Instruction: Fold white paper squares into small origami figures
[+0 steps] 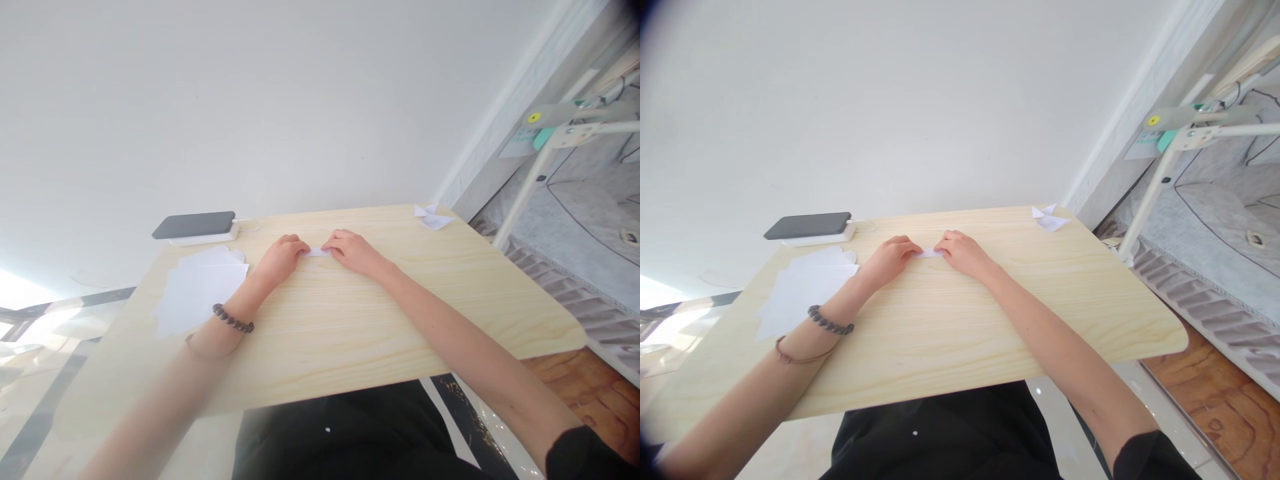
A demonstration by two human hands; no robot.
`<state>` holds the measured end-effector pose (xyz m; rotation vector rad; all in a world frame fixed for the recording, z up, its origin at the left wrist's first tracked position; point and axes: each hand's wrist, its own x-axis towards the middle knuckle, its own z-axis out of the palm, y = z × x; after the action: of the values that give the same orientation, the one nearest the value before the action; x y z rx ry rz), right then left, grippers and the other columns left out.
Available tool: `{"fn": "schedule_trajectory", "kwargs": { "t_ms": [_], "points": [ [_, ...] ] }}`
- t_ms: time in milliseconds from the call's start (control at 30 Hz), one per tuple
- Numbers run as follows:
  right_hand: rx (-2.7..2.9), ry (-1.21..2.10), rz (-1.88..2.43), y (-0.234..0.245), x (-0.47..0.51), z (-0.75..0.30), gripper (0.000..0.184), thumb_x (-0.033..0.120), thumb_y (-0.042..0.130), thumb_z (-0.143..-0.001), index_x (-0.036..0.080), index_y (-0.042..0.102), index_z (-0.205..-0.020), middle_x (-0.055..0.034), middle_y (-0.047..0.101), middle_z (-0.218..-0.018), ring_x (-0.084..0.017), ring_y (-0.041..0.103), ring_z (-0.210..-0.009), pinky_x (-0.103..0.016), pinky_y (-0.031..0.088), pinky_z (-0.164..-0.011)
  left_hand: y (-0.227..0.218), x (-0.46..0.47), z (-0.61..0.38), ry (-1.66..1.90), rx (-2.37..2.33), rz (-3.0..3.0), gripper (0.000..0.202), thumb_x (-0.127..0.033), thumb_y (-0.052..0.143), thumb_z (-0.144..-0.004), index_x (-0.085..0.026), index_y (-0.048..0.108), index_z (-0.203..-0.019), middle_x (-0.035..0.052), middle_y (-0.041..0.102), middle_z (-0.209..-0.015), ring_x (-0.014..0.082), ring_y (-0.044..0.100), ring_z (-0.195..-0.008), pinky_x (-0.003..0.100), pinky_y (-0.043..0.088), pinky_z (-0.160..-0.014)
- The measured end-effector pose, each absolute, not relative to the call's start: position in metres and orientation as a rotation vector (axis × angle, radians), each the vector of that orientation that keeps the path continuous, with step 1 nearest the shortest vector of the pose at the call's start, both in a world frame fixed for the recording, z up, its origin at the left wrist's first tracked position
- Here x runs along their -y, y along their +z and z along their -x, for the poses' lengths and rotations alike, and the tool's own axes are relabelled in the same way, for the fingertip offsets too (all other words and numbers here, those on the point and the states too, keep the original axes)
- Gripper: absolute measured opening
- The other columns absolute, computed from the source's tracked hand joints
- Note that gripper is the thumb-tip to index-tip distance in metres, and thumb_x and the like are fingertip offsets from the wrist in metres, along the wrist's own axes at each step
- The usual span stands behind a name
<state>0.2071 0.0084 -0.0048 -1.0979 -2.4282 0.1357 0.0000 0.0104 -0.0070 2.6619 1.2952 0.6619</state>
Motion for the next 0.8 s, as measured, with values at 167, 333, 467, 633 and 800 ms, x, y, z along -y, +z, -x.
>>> {"fn": "schedule_trajectory", "kwargs": {
  "t_ms": [167, 333, 467, 633, 800],
  "points": [
    [2.414, 0.16, 1.065, -0.0062, -0.0096, -0.2087, 0.028, 0.011, 0.04, -0.081, 0.018, 0.065, -0.093, -0.0057, 0.058, -0.088, -0.015, 0.051, -0.085, -0.029, 0.039, -0.079, -0.0089, -0.0115, 0.002, 0.706, -1.266, -2.616, 0.027, -0.013, 0.038, -0.08, -0.018, 0.063, -0.089, 0.0052, 0.058, -0.09, 0.0162, 0.054, -0.085, 0.03, 0.042, -0.081],
    [2.409, 0.161, 1.033, -0.0072, -0.0096, -0.2098, 0.028, 0.011, 0.041, -0.08, 0.018, 0.065, -0.093, -0.0056, 0.058, -0.088, -0.016, 0.052, -0.084, -0.029, 0.041, -0.078, -0.009, -0.0114, 0.0037, 0.721, -1.26, -2.55, 0.03, -0.009, 0.038, -0.077, -0.019, 0.063, -0.089, 0.0041, 0.058, -0.091, 0.016, 0.054, -0.084, 0.029, 0.042, -0.08],
    [2.399, 0.161, 1.034, -0.0083, -0.0101, -0.2093, 0.028, 0.01, 0.041, -0.08, 0.018, 0.065, -0.091, -0.0053, 0.058, -0.088, -0.016, 0.051, -0.085, -0.029, 0.041, -0.078, -0.0094, -0.0122, 0.0042, 0.728, -1.273, -2.527, 0.032, -0.006, 0.038, -0.073, -0.019, 0.064, -0.088, 0.0034, 0.059, -0.089, 0.0156, 0.055, -0.083, 0.029, 0.043, -0.079],
    [2.392, 0.165, 1.041, -0.0098, -0.0115, -0.2084, 0.029, 0.008, 0.04, -0.079, 0.018, 0.066, -0.089, -0.0051, 0.059, -0.087, -0.016, 0.051, -0.085, -0.029, 0.041, -0.078, -0.01, -0.0137, 0.0045, 0.732, -1.263, -2.528, 0.033, -0.006, 0.039, -0.072, -0.019, 0.064, -0.088, 0.0031, 0.06, -0.089, 0.0152, 0.056, -0.082, 0.028, 0.043, -0.079],
    [2.392, 0.179, 1.039, -0.0106, -0.0132, -0.2091, 0.028, 0.008, 0.041, -0.079, 0.018, 0.066, -0.089, -0.005, 0.059, -0.087, -0.015, 0.051, -0.085, -0.029, 0.041, -0.078, -0.0088, -0.0149, 0.004, 0.733, -1.291, -2.506, 0.03, -0.008, 0.041, -0.073, -0.019, 0.066, -0.086, 0.0026, 0.061, -0.089, 0.0149, 0.057, -0.083, 0.027, 0.043, -0.079]
  ]
}}
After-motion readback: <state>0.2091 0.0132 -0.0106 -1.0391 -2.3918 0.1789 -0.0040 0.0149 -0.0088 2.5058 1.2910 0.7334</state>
